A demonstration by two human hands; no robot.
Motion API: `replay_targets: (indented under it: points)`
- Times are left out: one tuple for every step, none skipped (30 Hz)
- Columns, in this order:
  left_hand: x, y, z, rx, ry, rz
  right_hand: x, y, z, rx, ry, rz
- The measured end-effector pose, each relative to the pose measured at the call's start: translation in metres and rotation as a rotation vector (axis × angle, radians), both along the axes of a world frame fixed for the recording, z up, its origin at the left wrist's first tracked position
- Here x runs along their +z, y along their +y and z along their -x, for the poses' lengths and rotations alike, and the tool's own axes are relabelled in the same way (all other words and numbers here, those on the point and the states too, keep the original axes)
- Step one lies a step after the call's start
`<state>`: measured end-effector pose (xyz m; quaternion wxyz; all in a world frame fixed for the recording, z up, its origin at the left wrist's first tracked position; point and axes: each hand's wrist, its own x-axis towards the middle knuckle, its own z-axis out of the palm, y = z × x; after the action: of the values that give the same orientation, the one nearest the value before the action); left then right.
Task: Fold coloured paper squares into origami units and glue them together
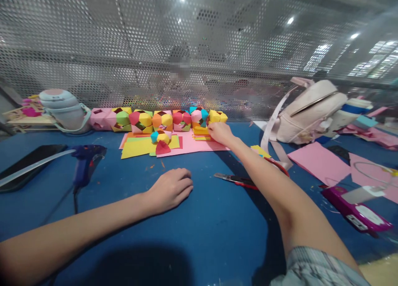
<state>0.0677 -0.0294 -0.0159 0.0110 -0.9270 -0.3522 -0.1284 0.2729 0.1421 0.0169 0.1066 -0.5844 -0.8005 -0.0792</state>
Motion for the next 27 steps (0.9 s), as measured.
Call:
replay_targets:
  points:
    - [0.0,0.0,0.001,-0.004,-0.011,-0.005,0.002,0.001,-0.002,-0.009,0.025,-0.019]
    - [-0.001,0.0,0.001,-0.01,-0.021,-0.011,0.004,0.002,-0.005,-0.014,0.047,-0.039]
    - [-0.001,0.0,0.001,-0.017,-0.029,-0.016,0.006,0.002,-0.008,-0.015,0.067,-0.06]
    - [-0.002,0.0,0.001,-0.025,-0.035,-0.02,0.008,0.003,-0.011,-0.013,0.084,-0.081]
    - [-0.003,0.0,0.001,-0.031,-0.039,-0.021,0.01,0.003,-0.014,-0.013,0.097,-0.104]
    - [-0.003,0.0,0.001,-0.036,-0.042,-0.021,0.011,0.003,-0.018,-0.014,0.104,-0.129]
    - [-0.004,0.001,0.001,-0.039,-0.046,-0.02,0.011,0.003,-0.022,-0.014,0.105,-0.152]
    - [-0.004,0.001,0.001,-0.04,-0.047,-0.02,0.011,0.002,-0.026,-0.013,0.099,-0.173]
    - [-0.004,0.001,0.002,-0.04,-0.047,-0.02,0.01,0.001,-0.03,-0.012,0.087,-0.19]
    - [-0.004,0.001,0.002,-0.041,-0.045,-0.021,0.008,0.0,-0.034,-0.009,0.069,-0.201]
    - [-0.004,0.001,0.001,-0.042,-0.04,-0.022,0.006,-0.001,-0.037,-0.005,0.048,-0.206]
    - [-0.004,0.001,0.001,-0.041,-0.031,-0.024,0.003,-0.002,-0.038,0.0,0.025,-0.207]
    - [-0.004,0.002,0.001,-0.04,-0.02,-0.025,0.0,-0.003,-0.039,0.005,0.001,-0.204]
    - [-0.003,0.002,0.001,-0.038,-0.009,-0.028,-0.003,-0.004,-0.038,0.012,-0.022,-0.199]
    - [-0.003,0.002,0.001,-0.034,0.0,-0.028,-0.006,-0.004,-0.036,0.021,-0.046,-0.192]
    - [-0.002,0.002,0.0,-0.03,0.007,-0.028,-0.009,-0.004,-0.033,0.032,-0.07,-0.184]
    - [-0.002,0.002,0.0,-0.028,0.011,-0.028,-0.011,-0.004,-0.029,0.045,-0.093,-0.176]
    - [-0.001,0.002,0.0,-0.027,0.014,-0.028,-0.012,-0.003,-0.025,0.058,-0.115,-0.166]
    - [-0.001,0.001,0.0,-0.026,0.017,-0.027,-0.013,-0.003,-0.02,0.072,-0.136,-0.156]
    - [-0.001,0.001,0.0,-0.023,0.022,-0.027,-0.013,-0.001,-0.016,0.084,-0.155,-0.147]
    - [0.0,0.001,0.0,-0.021,0.027,-0.026,-0.013,0.0,-0.012,0.095,-0.171,-0.138]
    - [0.0,0.001,0.0,-0.02,0.032,-0.026,-0.012,0.001,-0.008,0.106,-0.185,-0.132]
    - [0.0,0.001,0.0,-0.019,0.036,-0.024,-0.012,0.003,-0.005,0.116,-0.197,-0.128]
    - [0.0,0.001,0.0,-0.017,0.039,-0.023,-0.011,0.004,-0.003,0.126,-0.206,-0.126]
    - [0.0,0.001,0.0,-0.017,0.039,-0.022,-0.011,0.005,0.0,0.132,-0.213,-0.128]
    - [-0.001,0.001,0.0,-0.019,0.037,-0.022,-0.011,0.006,0.001,0.134,-0.218,-0.131]
    - [-0.001,0.001,0.0,-0.022,0.034,-0.022,-0.011,0.007,0.003,0.13,-0.221,-0.134]
